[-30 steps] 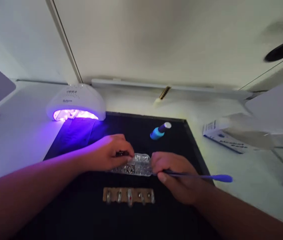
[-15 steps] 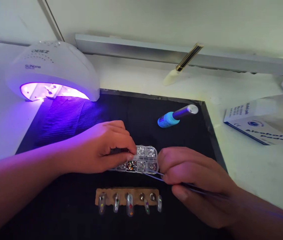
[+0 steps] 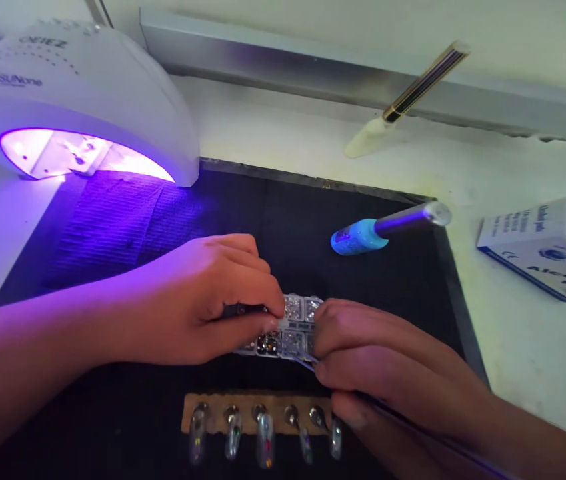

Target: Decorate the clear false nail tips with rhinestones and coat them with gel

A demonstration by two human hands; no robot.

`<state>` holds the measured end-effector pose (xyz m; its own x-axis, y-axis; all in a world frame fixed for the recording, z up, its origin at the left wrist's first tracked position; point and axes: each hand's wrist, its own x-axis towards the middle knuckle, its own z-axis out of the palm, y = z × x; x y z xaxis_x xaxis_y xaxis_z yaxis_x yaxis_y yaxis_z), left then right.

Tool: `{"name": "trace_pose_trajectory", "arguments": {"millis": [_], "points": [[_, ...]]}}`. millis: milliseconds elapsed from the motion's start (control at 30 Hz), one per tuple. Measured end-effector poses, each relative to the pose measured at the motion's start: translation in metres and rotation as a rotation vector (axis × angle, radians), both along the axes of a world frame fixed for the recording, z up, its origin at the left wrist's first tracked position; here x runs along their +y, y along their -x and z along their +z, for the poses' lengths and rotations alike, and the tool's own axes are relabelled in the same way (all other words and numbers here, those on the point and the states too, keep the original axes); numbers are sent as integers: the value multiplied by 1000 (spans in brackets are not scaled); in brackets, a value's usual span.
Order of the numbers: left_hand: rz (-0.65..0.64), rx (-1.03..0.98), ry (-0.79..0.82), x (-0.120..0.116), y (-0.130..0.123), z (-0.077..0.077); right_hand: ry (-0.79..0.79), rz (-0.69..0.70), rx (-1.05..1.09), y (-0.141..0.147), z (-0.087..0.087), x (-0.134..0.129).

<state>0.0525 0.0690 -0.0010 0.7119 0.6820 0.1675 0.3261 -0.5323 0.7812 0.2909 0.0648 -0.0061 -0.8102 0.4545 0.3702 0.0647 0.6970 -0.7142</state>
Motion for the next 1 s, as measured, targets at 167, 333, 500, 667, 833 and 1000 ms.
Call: {"name": "trace_pose_trajectory", "arguments": {"millis": [167,333,500,667,833,1000], "points": [[-3,12,4,0,0,0,9,-12,-17,1,1,-1],[-12,2,7,0,0,0,-6,-19,-49,0,5,-2],[-12,17,13,0,0,1,-11,-11,-31,0,3,-1],[-19,30,5,0,0,2,-41,3,-6,1,-4,0],[-24,36,-12,1,-1,2,-78,4,-38,1,-1,-2],[-16,19,-8,0,-1,1,-105,-13,-78,1,0,-3]]}}
